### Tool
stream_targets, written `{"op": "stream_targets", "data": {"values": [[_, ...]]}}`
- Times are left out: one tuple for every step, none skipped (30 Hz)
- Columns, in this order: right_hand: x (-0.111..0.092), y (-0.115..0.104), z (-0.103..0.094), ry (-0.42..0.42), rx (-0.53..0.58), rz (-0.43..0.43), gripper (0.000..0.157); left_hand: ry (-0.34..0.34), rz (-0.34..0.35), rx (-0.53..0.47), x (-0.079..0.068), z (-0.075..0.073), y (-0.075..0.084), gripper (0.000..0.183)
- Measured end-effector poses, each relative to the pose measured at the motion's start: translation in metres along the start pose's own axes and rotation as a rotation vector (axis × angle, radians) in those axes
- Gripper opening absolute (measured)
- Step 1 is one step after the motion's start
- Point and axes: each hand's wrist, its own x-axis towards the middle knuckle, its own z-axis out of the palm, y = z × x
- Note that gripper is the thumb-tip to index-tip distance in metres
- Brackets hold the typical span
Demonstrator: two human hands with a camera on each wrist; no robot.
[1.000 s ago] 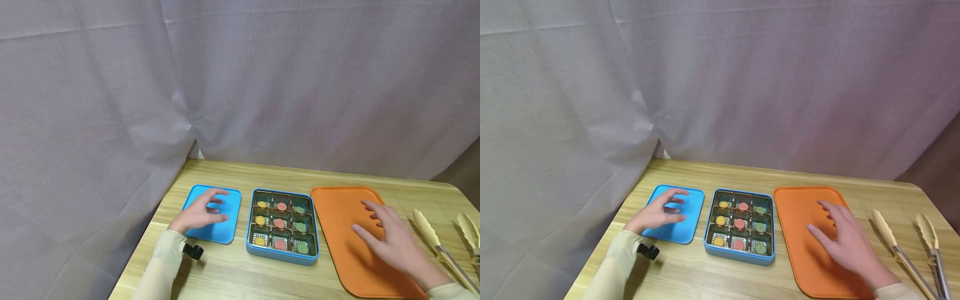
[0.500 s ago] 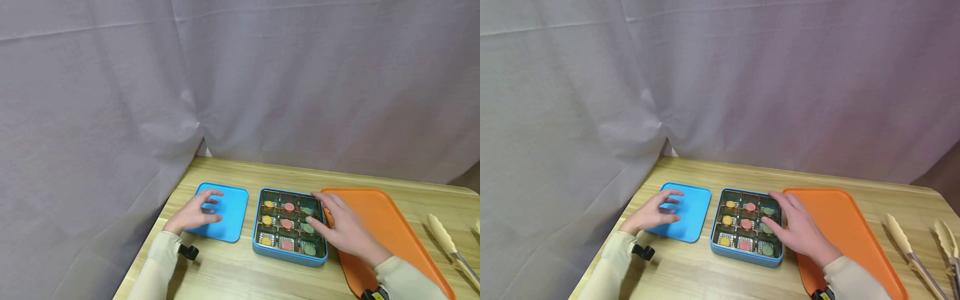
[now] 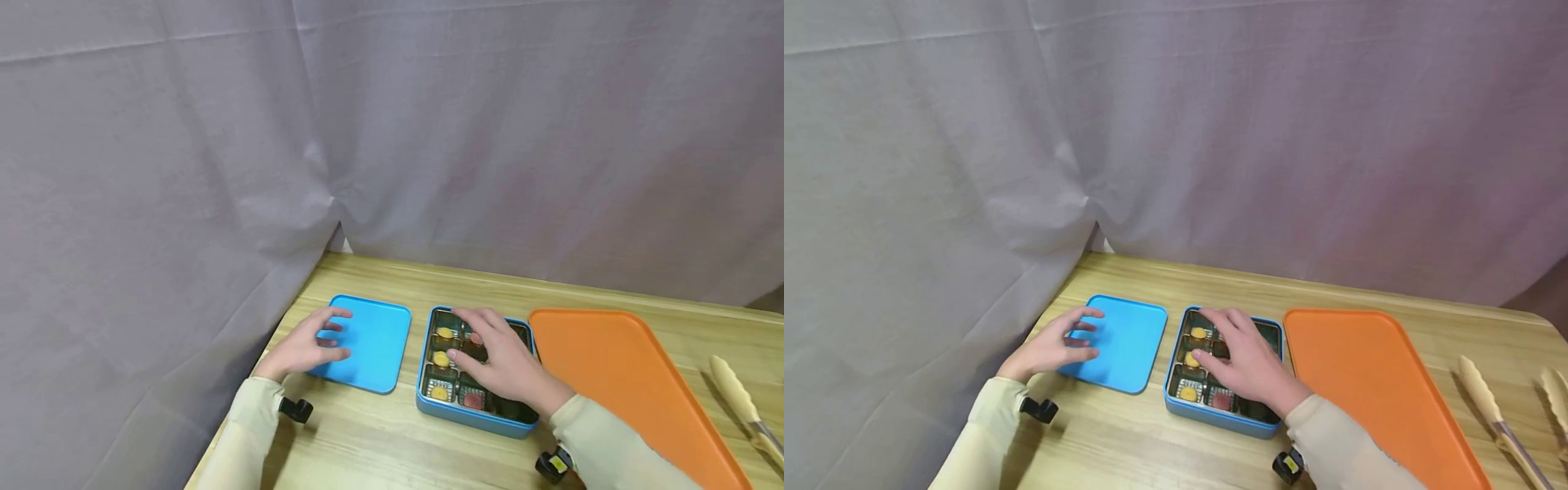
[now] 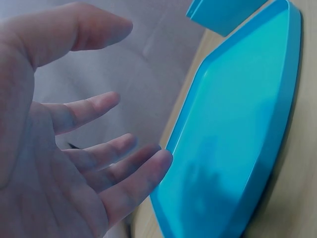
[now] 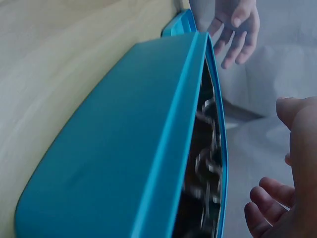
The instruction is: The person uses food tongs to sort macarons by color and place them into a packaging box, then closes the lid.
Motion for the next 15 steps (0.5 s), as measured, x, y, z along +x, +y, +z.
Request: {"op": "stream_targets", "data": {"values": [[0.002,-0.003,0.002,-0.012,0.004,-0.001,0.071,0.001,-0.006,0.005,0.000,-0.001,-0.001,0.064],[0.004,-0.005,0.005,-0.023,0.010,-0.004,0.072,0.000,-0.007,0.010,0.000,-0.002,-0.002,0.064],[0.006,-0.007,0.007,-0.034,0.015,-0.003,0.072,0.000,-0.006,0.017,-0.001,-0.004,-0.003,0.064],[0.008,-0.010,0.009,-0.044,0.022,0.000,0.072,0.001,-0.009,0.022,-0.001,-0.005,-0.004,0.064],[0.009,-0.012,0.010,-0.053,0.027,0.003,0.072,0.001,-0.008,0.032,-0.001,-0.007,-0.005,0.064],[0.011,-0.015,0.012,-0.060,0.033,0.007,0.072,0.001,-0.008,0.038,-0.001,-0.008,-0.006,0.065],[0.012,-0.017,0.014,-0.066,0.038,0.011,0.072,0.002,-0.013,0.044,-0.001,-0.010,-0.007,0.065],[0.014,-0.018,0.016,-0.068,0.041,0.008,0.071,0.004,-0.015,0.052,-0.001,-0.011,-0.008,0.065],[0.015,-0.020,0.018,-0.069,0.039,0.004,0.071,0.006,-0.021,0.056,-0.002,-0.013,-0.009,0.065],[0.017,-0.022,0.021,-0.071,0.039,-0.001,0.070,0.006,-0.023,0.062,-0.002,-0.014,-0.010,0.066],[0.018,-0.024,0.023,-0.071,0.037,-0.007,0.069,0.007,-0.028,0.068,-0.002,-0.016,-0.011,0.066],[0.020,-0.025,0.026,-0.069,0.035,-0.012,0.069,0.007,-0.037,0.073,-0.002,-0.018,-0.013,0.067],[0.020,-0.026,0.028,-0.065,0.031,-0.019,0.068,0.006,-0.045,0.083,-0.002,-0.019,-0.014,0.067],[0.021,-0.027,0.030,-0.061,0.029,-0.027,0.068,0.006,-0.050,0.094,-0.002,-0.020,-0.015,0.068],[0.022,-0.028,0.032,-0.059,0.026,-0.032,0.067,0.006,-0.057,0.106,-0.001,-0.021,-0.017,0.068]]}}
